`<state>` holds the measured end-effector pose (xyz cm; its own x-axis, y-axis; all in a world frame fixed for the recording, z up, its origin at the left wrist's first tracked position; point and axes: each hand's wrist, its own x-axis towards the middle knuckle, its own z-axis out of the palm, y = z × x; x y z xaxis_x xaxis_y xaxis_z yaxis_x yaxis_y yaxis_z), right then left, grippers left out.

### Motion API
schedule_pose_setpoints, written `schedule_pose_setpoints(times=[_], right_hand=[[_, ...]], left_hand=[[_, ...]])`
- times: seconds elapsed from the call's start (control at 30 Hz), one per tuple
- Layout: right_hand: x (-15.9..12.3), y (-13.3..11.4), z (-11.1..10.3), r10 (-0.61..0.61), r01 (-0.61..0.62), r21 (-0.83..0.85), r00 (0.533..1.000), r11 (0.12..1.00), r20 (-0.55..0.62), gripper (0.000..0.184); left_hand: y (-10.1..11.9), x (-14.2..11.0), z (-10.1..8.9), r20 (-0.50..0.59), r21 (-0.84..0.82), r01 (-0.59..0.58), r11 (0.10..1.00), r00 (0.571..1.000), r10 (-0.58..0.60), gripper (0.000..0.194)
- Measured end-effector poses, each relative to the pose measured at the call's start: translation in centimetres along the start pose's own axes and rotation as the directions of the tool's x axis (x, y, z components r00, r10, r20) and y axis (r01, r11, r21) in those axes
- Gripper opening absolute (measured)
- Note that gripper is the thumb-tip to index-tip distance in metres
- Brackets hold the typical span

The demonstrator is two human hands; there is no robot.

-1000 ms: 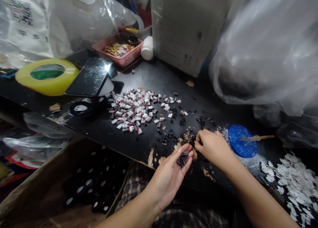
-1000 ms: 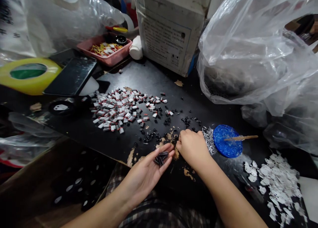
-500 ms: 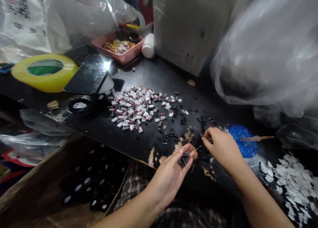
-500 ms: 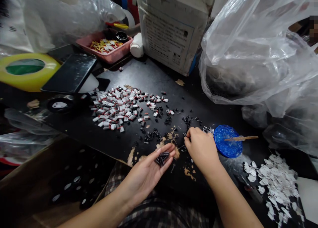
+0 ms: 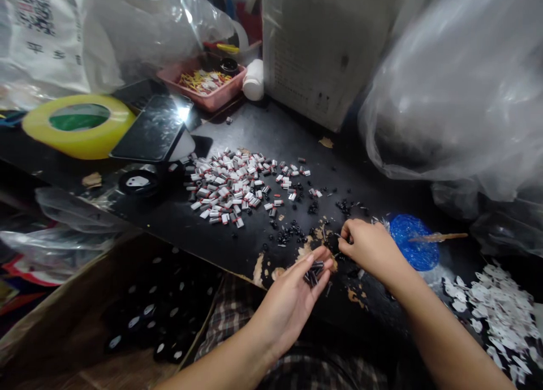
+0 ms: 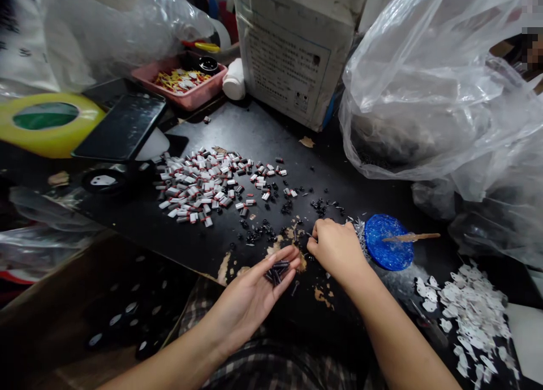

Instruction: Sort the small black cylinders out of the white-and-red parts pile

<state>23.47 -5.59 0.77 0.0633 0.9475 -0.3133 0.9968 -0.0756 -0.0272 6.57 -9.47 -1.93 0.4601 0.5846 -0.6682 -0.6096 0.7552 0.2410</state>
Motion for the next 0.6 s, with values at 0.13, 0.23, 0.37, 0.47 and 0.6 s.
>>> schedule_pose_setpoints(times=[0.13, 0.23, 0.37, 0.47, 0.6], right_hand=[[-1.0, -0.6, -0.6, -0.064, 0.064, 0.063, 0.998, 0.996, -0.007, 0.006], [-1.9, -1.2, -1.3, -0.211, 0.201, 0.205, 0.977, 0.958, 0.027, 0.005], [-1.2, -1.8, -1.2, -0.181, 0.19, 0.199, 0.981, 0.961, -0.062, 0.012], [0.3, -2.3, -0.4, -0.124, 0.135, 0.123, 0.988, 0.983, -0.094, 0.012], [1.3, -2.4, 0.0, -0.135, 0.148, 0.144, 0.986, 0.978, -0.096, 0.012]], left_hand=[[0.1, 0.1, -0.1, -0.012, -0.03, -0.005, 1.0, 1.0, 0.005, 0.024], [0.2, 0.3, -0.1, 0.015, -0.078, -0.02, 0.997, 1.0, 0.021, 0.025], [0.2, 0.3, -0.1, -0.002, -0.076, -0.012, 0.997, 1.0, 0.012, 0.027], [0.2, 0.2, -0.1, -0.031, -0.077, -0.001, 0.997, 1.0, -0.002, 0.027], [0.1, 0.2, -0.1, -0.057, -0.094, -0.007, 0.996, 0.998, 0.002, 0.026]])
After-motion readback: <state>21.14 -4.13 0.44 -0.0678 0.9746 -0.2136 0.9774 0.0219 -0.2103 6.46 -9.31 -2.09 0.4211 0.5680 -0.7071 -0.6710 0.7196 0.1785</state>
